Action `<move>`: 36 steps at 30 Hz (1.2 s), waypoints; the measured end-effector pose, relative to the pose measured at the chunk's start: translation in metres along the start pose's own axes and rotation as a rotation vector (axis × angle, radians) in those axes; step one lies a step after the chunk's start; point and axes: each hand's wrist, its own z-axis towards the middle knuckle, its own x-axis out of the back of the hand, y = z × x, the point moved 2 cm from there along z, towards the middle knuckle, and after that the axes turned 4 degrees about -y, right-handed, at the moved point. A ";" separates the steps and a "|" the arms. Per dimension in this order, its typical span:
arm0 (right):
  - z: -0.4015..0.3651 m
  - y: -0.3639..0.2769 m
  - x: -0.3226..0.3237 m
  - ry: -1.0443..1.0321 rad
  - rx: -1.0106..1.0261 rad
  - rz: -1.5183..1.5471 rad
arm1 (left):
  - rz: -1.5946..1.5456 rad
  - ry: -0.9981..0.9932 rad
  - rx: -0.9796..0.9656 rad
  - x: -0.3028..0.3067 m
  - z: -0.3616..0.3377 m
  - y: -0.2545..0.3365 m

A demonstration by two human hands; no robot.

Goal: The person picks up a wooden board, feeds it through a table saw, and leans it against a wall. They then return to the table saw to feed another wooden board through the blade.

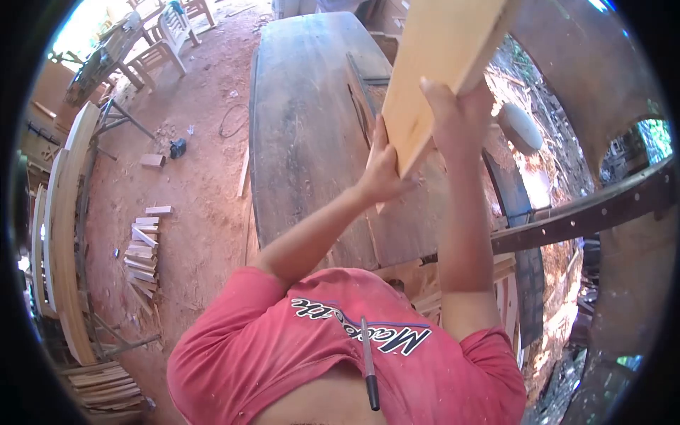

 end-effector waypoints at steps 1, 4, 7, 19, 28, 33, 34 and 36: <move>0.010 0.013 -0.001 -0.001 0.001 -0.021 | -0.024 0.053 -0.003 -0.005 0.009 -0.011; 0.041 0.048 -0.014 -0.021 0.064 0.022 | -0.002 0.101 0.002 -0.012 0.036 -0.039; 0.063 0.062 -0.031 0.006 0.106 0.030 | -0.077 0.099 0.021 -0.007 0.058 -0.058; 0.022 0.080 -0.048 -0.061 -0.130 -0.101 | -0.220 0.210 0.084 -0.024 0.055 -0.063; 0.026 0.100 -0.053 0.050 -0.065 -0.053 | -0.276 0.338 0.086 -0.028 0.060 -0.068; 0.028 0.103 -0.053 0.050 -0.049 -0.049 | -0.280 0.356 0.100 -0.029 0.062 -0.073; 0.029 0.101 -0.054 0.060 -0.057 -0.035 | -0.244 0.360 0.074 -0.029 0.064 -0.075; 0.032 0.105 -0.057 0.065 -0.066 -0.020 | -0.231 0.356 0.091 -0.028 0.067 -0.078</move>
